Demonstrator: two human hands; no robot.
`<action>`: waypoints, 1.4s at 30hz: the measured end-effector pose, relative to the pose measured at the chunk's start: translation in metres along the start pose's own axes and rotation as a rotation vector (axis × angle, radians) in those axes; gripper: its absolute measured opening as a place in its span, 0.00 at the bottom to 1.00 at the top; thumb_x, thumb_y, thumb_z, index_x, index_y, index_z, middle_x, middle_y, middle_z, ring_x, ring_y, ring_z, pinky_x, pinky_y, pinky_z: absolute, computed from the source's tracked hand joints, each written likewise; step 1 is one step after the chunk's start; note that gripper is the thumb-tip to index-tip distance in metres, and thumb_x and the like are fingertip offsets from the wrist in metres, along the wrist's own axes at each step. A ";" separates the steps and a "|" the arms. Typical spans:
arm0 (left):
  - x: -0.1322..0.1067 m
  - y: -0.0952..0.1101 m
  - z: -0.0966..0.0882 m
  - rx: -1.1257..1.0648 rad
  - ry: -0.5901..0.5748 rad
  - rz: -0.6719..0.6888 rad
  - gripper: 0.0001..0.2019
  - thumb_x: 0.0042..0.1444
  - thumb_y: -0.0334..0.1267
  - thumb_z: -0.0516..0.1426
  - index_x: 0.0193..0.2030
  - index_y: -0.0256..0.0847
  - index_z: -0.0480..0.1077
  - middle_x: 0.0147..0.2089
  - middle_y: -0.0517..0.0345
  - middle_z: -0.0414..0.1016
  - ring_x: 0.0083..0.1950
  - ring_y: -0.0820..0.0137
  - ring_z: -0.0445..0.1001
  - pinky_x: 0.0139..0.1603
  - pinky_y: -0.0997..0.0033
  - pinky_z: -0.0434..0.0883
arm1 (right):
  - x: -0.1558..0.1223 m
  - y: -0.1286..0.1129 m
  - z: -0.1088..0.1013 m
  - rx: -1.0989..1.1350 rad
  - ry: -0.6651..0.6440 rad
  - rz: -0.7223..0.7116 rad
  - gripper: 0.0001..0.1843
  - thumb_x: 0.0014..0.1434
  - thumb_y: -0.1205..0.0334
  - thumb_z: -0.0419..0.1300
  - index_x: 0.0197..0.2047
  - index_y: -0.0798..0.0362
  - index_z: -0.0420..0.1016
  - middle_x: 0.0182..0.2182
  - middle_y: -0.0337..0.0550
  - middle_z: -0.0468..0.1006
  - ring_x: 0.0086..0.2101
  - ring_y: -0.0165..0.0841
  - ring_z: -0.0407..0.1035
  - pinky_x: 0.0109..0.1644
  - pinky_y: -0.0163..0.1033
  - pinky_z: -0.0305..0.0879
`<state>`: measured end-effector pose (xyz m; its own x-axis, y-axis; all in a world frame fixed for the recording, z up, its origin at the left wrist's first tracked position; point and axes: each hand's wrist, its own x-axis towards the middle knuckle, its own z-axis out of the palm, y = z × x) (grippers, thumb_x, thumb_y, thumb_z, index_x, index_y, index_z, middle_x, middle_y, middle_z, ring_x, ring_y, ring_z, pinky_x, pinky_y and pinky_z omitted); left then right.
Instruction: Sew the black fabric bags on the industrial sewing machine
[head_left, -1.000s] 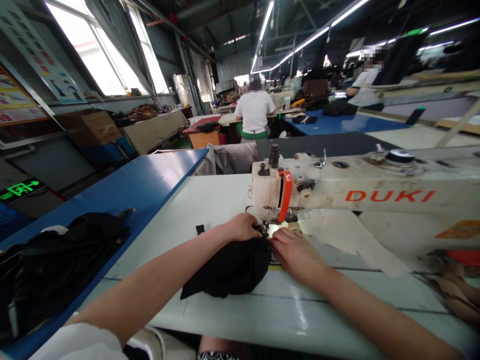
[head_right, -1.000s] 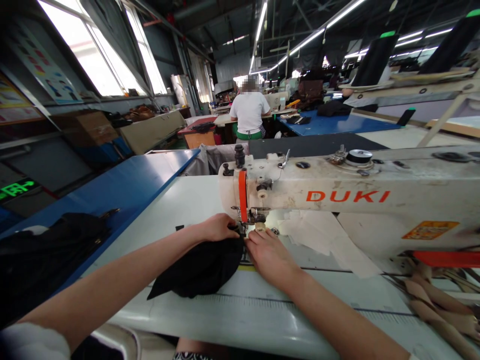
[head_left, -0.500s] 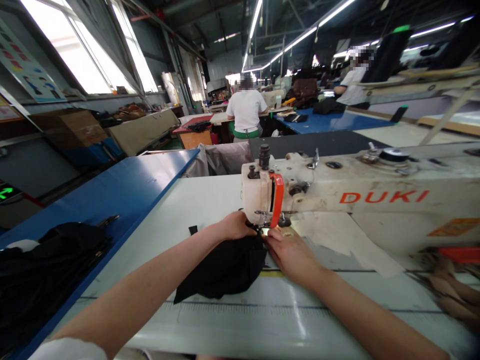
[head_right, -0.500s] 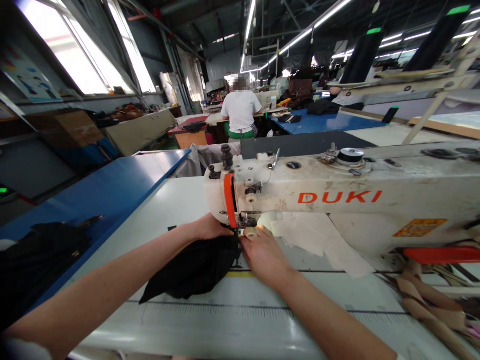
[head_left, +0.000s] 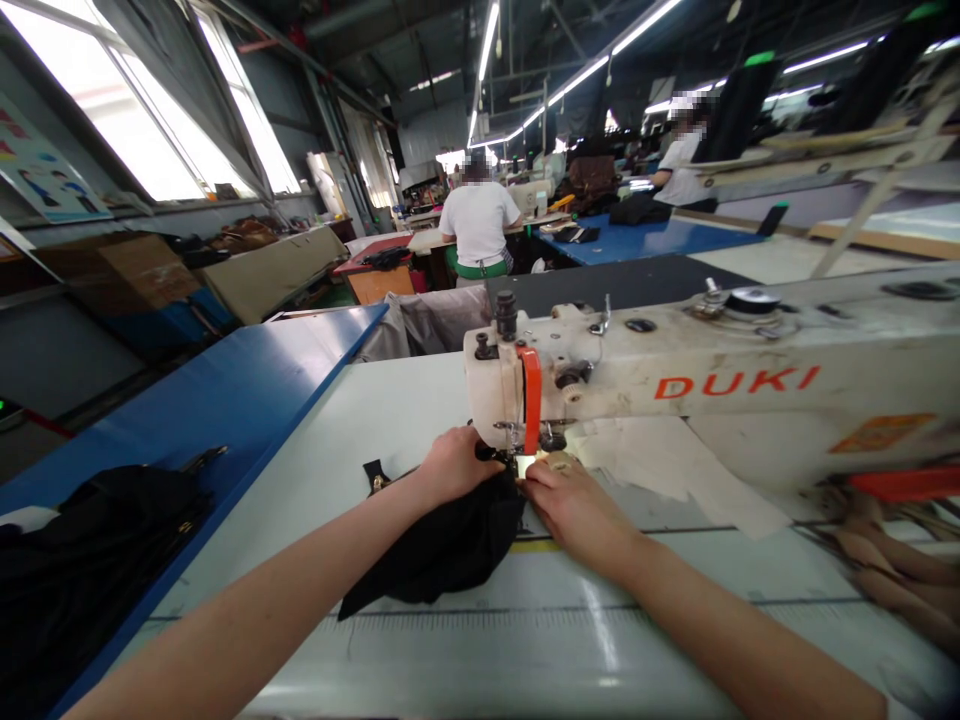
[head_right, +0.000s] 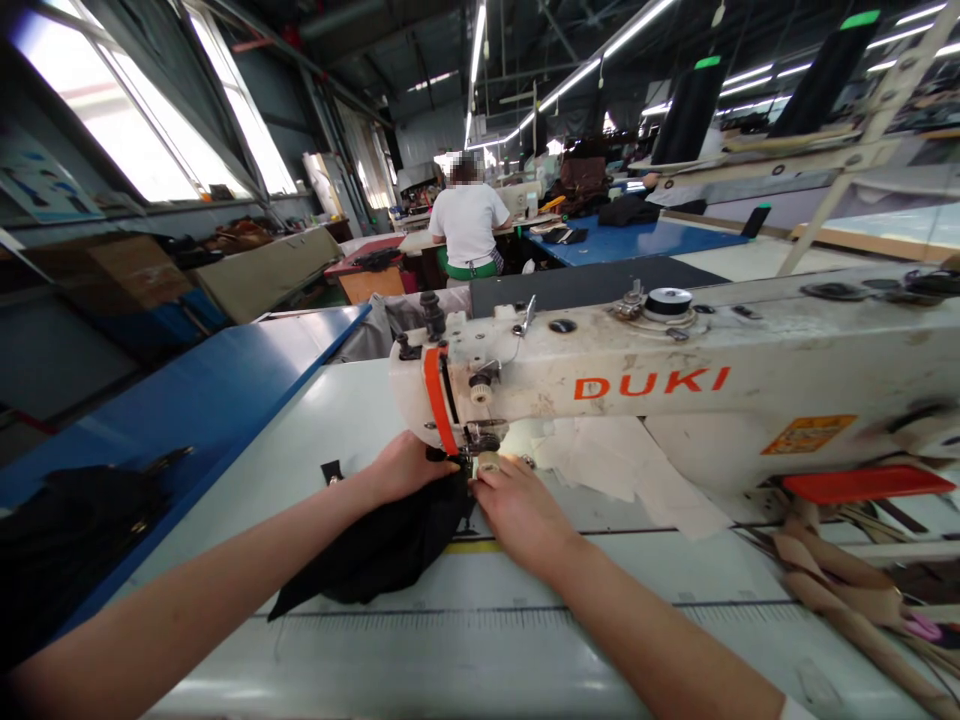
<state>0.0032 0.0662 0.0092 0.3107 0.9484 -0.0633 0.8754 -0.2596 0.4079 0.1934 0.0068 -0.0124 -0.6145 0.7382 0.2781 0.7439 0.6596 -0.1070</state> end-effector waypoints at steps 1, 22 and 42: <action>-0.004 -0.002 0.001 0.063 0.082 0.017 0.17 0.48 0.45 0.62 0.43 0.40 0.71 0.43 0.52 0.75 0.48 0.59 0.71 0.49 0.63 0.67 | 0.000 0.000 -0.001 -0.010 -0.002 -0.004 0.08 0.60 0.71 0.55 0.38 0.55 0.74 0.36 0.45 0.73 0.38 0.36 0.64 0.44 0.41 0.56; -0.037 0.006 -0.013 0.435 -0.097 0.844 0.15 0.60 0.28 0.49 0.54 0.37 0.63 0.52 0.51 0.70 0.53 0.65 0.68 0.56 0.65 0.64 | -0.003 0.001 -0.002 0.020 -0.032 0.004 0.07 0.59 0.72 0.54 0.35 0.55 0.73 0.36 0.45 0.72 0.38 0.36 0.62 0.43 0.41 0.55; -0.040 -0.020 0.000 0.513 -0.014 0.869 0.16 0.59 0.30 0.50 0.54 0.36 0.67 0.61 0.52 0.65 0.56 0.63 0.66 0.55 0.62 0.64 | -0.002 0.000 -0.004 0.012 -0.048 -0.001 0.09 0.59 0.72 0.53 0.39 0.55 0.73 0.37 0.45 0.72 0.38 0.36 0.63 0.43 0.41 0.55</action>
<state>-0.0268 0.0338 0.0037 0.9183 0.3917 0.0577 0.3959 -0.9100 -0.1231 0.1959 0.0050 -0.0090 -0.6276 0.7432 0.2319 0.7401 0.6619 -0.1187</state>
